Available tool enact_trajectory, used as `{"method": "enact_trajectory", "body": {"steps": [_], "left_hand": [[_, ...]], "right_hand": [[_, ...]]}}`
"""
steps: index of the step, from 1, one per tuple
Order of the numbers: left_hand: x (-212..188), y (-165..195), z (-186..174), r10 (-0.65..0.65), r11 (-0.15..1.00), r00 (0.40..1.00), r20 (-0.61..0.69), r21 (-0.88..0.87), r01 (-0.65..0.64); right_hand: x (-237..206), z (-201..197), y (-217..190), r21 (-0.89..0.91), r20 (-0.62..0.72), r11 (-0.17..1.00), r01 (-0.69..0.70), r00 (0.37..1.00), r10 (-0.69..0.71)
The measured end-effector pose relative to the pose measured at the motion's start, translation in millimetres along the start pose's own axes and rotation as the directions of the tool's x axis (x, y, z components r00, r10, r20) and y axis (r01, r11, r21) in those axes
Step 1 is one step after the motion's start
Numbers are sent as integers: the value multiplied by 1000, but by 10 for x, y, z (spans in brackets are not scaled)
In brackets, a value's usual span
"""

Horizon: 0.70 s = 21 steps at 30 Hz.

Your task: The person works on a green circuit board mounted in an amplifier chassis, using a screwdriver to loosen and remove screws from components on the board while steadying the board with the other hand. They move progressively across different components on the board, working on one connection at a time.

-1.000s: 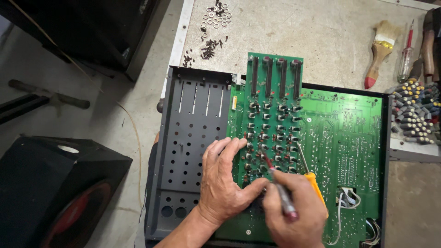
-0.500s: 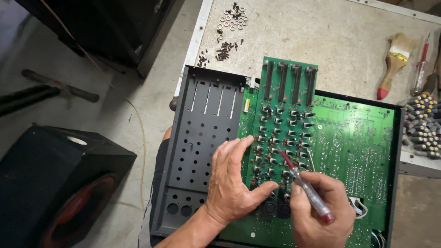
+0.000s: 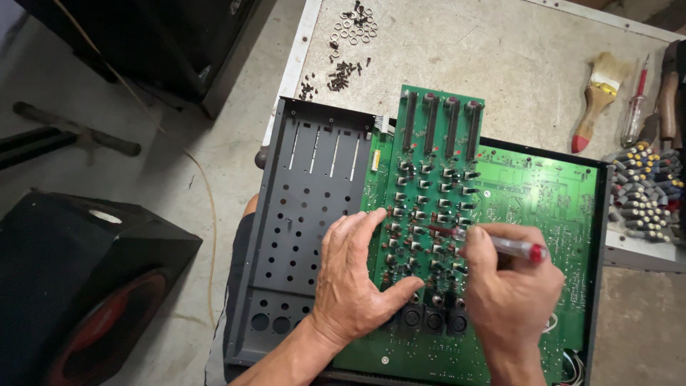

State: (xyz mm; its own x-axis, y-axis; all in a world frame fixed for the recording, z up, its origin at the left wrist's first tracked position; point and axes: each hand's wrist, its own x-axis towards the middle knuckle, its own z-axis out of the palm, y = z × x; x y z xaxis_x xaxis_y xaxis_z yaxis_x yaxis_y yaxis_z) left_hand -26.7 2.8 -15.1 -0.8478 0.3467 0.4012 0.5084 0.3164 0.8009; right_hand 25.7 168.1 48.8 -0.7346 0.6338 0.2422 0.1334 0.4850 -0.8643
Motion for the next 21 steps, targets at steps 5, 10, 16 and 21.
{"method": "enact_trajectory", "body": {"steps": [5,10,16,21], "left_hand": [[11,4,-14,-1,1000,1000,-1,-15,1],[9,11,-8,-10,1000,1000,5,-5,10],[7,14,-10,-12,1000,1000,2,2,12],[4,5,-13,-12,1000,1000,11,-3,12]], "right_hand": [[31,44,-40,-109,15,994,-12,1000,14],[79,56,-62,-181,40,983,10,999,-3],[129,82,-86,-177,58,984,-29,998,40],[120,80,-73,-243,49,970,25,999,-14]]}}
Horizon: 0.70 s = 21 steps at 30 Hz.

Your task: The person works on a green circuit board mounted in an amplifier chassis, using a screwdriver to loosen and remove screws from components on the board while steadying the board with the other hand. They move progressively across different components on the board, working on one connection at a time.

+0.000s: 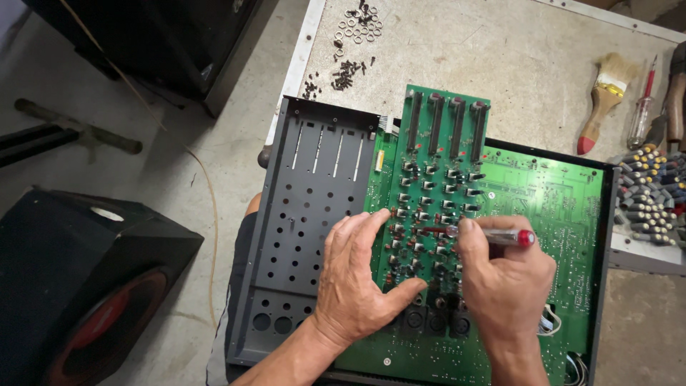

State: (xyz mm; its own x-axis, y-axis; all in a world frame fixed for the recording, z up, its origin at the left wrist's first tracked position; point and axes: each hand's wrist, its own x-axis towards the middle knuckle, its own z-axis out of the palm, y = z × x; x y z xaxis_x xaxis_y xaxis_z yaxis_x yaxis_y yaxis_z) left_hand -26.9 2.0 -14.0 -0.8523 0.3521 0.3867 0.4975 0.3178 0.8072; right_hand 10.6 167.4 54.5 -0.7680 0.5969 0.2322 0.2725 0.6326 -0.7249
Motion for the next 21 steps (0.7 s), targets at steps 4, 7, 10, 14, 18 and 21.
{"method": "enact_trajectory", "body": {"steps": [4,7,10,14,18,21], "left_hand": [[5,-3,4,1,1000,1000,4,-5,-1],[4,-1,1,-4,1000,1000,0,-6,4],[2,-4,-3,-1,1000,1000,-2,-17,1],[6,-2,3,1,1000,1000,1,-6,-1],[6,-1,3,2,1000,1000,-2,-11,-2],[5,0,-1,-4,1000,1000,5,-6,4]], "right_hand": [[-63,16,39,54,-20,999,2,1000,-1],[-88,26,73,81,-27,997,-18,999,21],[-97,46,91,104,-33,994,-26,999,30],[-100,34,97,86,-42,996,-5,999,8],[-103,19,112,159,-44,987,-18,999,25],[-109,18,139,168,-54,986,-6,998,16]]}}
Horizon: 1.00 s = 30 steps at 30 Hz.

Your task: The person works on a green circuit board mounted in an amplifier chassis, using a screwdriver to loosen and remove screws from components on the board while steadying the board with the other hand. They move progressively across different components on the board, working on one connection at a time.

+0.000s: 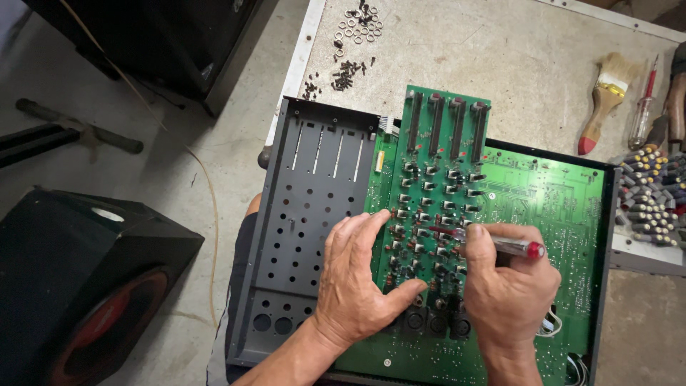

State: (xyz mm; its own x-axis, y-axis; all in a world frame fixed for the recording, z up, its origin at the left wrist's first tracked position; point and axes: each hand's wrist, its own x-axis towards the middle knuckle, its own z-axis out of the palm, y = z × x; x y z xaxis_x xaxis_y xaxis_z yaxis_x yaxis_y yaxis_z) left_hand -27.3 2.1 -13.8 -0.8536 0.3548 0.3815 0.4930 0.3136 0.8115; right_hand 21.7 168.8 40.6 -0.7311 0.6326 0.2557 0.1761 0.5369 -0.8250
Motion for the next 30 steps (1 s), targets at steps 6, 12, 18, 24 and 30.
{"method": "enact_trajectory", "body": {"steps": [6,12,18,24,30], "left_hand": [[-5,-4,6,-1,1000,1000,1,2,1],[-8,-3,5,-5,1000,1000,0,-1,5],[-11,-5,11,-7,1000,1000,1,6,7],[-6,-8,10,8,1000,1000,-9,10,-8],[13,9,-7,24,1000,1000,-18,4,-24]], "right_hand": [[-51,17,41,50,-17,998,36,999,-35],[-38,30,41,36,-4,999,10,1000,-10],[-52,44,44,40,-11,999,23,1000,-23],[-145,81,-7,-25,-40,996,86,995,-87],[-33,88,-81,-116,-4,990,76,997,-77]]}}
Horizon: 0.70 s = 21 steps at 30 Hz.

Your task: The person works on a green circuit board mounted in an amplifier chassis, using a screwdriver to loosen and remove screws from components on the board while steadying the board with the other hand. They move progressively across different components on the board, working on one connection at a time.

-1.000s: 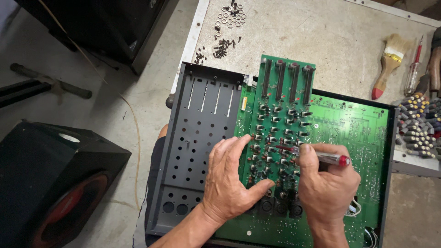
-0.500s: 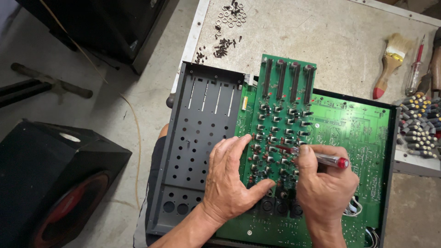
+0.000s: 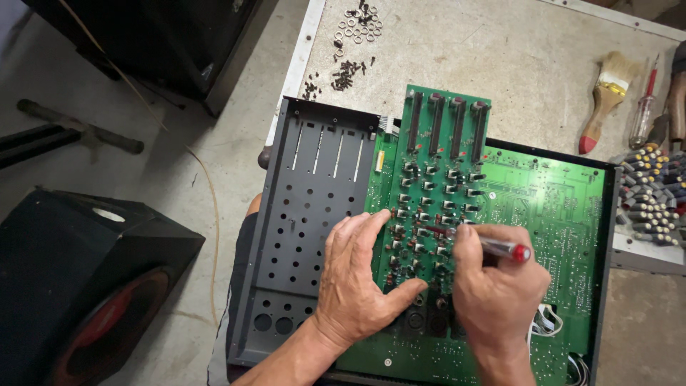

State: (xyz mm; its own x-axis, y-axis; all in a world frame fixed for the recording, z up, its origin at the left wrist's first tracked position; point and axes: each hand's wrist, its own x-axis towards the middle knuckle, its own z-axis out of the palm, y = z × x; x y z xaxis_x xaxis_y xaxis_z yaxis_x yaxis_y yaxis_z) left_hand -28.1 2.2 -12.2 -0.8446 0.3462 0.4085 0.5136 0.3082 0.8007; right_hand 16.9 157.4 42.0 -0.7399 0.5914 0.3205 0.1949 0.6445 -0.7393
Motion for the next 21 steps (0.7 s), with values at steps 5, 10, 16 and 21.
{"method": "enact_trajectory", "body": {"steps": [5,10,16,21], "left_hand": [[4,4,-1,-3,1000,1000,1,-1,3],[-2,0,10,-3,1000,1000,0,6,3],[-12,-4,12,-18,1000,1000,8,1,18],[-9,-8,9,-19,1000,1000,19,7,18]], "right_hand": [[117,-45,-8,-20,48,993,-113,992,114],[37,-57,78,156,33,979,-130,991,126],[-134,-52,178,266,-14,963,-46,999,52],[-117,-32,178,246,-18,969,-32,999,38]]}}
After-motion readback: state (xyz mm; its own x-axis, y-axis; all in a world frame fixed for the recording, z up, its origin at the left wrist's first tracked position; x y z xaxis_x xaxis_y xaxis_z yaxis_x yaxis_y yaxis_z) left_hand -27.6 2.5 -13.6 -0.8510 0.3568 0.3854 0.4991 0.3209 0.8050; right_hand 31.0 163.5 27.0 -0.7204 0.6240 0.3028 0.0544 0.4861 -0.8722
